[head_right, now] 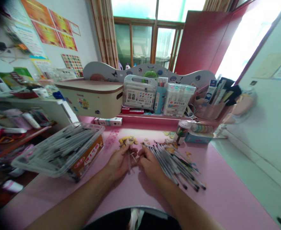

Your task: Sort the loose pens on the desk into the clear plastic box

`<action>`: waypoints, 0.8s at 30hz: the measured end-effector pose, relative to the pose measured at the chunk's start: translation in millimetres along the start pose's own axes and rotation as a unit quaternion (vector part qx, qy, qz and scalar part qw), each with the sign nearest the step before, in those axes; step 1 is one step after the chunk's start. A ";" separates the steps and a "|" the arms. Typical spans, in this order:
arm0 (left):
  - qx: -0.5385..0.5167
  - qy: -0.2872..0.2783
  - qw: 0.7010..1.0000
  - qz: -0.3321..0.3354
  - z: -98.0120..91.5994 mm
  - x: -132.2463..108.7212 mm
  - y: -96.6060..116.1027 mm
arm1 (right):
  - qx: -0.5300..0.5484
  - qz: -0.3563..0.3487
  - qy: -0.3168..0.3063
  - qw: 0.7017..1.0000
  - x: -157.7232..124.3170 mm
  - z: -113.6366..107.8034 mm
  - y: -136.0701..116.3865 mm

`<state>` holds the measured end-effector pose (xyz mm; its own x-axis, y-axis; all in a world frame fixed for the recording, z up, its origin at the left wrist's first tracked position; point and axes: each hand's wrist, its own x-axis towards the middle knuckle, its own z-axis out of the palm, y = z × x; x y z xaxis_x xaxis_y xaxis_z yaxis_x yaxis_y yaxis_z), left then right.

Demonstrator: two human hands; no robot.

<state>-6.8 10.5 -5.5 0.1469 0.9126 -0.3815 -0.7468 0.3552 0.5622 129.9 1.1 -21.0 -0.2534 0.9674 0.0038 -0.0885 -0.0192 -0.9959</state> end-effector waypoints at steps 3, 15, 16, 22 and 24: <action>-0.021 0.000 0.997 -0.077 -0.6 -2.3 4.8 | -0.112 -0.120 0.089 0.982 0.3 -1.3 -2.1; -0.042 -0.011 0.986 -0.161 1.7 -1.5 -5.5 | -0.319 -0.260 0.029 0.911 -4.4 5.1 2.1; -0.042 -0.013 0.987 -0.158 2.0 -1.7 -5.4 | -0.316 -0.260 0.021 0.912 -4.8 5.5 1.2; -0.034 -0.026 0.990 -0.138 2.0 -1.2 -5.3 | -0.272 -0.255 -0.008 0.928 -6.2 6.3 -2.9; -0.038 -0.030 0.990 -0.135 2.5 -1.5 -4.9 | -0.264 -0.265 -0.013 0.927 -6.1 5.7 -1.8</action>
<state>-1.7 7.9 -5.9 0.3842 0.7974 -0.4654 -0.7218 0.5737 0.3871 126.1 -6.2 -18.8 -0.3332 0.7987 0.5010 0.2739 0.5905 -0.7592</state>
